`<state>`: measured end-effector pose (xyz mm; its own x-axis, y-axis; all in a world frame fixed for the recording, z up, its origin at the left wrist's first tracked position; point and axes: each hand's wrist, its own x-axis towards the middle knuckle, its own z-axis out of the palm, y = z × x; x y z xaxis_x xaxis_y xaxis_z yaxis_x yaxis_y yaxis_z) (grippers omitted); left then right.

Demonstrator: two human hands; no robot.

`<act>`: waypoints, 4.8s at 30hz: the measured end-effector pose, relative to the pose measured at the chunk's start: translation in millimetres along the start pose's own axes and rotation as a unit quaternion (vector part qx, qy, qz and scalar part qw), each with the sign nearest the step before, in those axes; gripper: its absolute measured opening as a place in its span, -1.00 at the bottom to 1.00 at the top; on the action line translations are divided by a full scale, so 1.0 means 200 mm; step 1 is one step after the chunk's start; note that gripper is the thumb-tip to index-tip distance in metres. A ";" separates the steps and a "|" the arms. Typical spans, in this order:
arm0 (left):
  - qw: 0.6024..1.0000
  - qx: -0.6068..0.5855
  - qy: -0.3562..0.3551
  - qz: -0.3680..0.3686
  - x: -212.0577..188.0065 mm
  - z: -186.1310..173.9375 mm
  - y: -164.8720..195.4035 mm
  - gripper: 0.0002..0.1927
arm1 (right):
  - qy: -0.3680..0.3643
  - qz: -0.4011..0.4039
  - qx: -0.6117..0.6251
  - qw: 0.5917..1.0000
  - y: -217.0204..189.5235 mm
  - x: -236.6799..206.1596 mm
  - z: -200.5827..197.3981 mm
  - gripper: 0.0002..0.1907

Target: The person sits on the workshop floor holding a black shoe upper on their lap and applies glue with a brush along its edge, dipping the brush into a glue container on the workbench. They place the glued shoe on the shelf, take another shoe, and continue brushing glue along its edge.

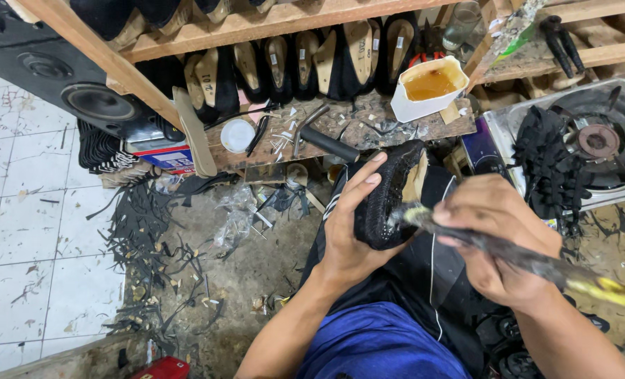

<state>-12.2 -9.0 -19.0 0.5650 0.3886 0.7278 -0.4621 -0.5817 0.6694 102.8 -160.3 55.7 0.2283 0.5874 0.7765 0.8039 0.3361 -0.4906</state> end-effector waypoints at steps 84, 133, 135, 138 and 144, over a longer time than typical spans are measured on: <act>0.950 -0.145 -0.182 -0.210 0.01 -0.09 0.13 0.00 | -0.040 -0.064 -0.063 0.995 0.00 0.14 -0.05 -0.76; 0.914 -0.285 -0.097 -0.271 -0.07 -0.11 0.10 -0.04 | -0.089 -0.095 -0.112 0.985 0.01 0.07 -0.05 -0.76; 0.916 -0.284 -0.100 -0.265 -0.07 -0.10 0.10 -0.06 | -0.075 -0.089 -0.117 0.986 0.01 0.06 -0.05 -0.76; 0.909 -0.290 -0.088 -0.287 -0.07 -0.11 0.11 -0.05 | -0.109 -0.096 -0.090 0.985 0.03 0.06 -0.05 -0.75; 0.891 -0.293 -0.091 -0.336 -0.13 -0.10 0.06 -0.04 | -0.027 -0.054 -0.084 0.995 0.06 0.07 -0.05 -0.74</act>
<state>-46.6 -10.9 -26.5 0.9249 0.3560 0.1338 -0.2258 0.2310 0.9464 120.3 -155.4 63.8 0.1102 0.5951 0.7960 0.9034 0.2739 -0.3298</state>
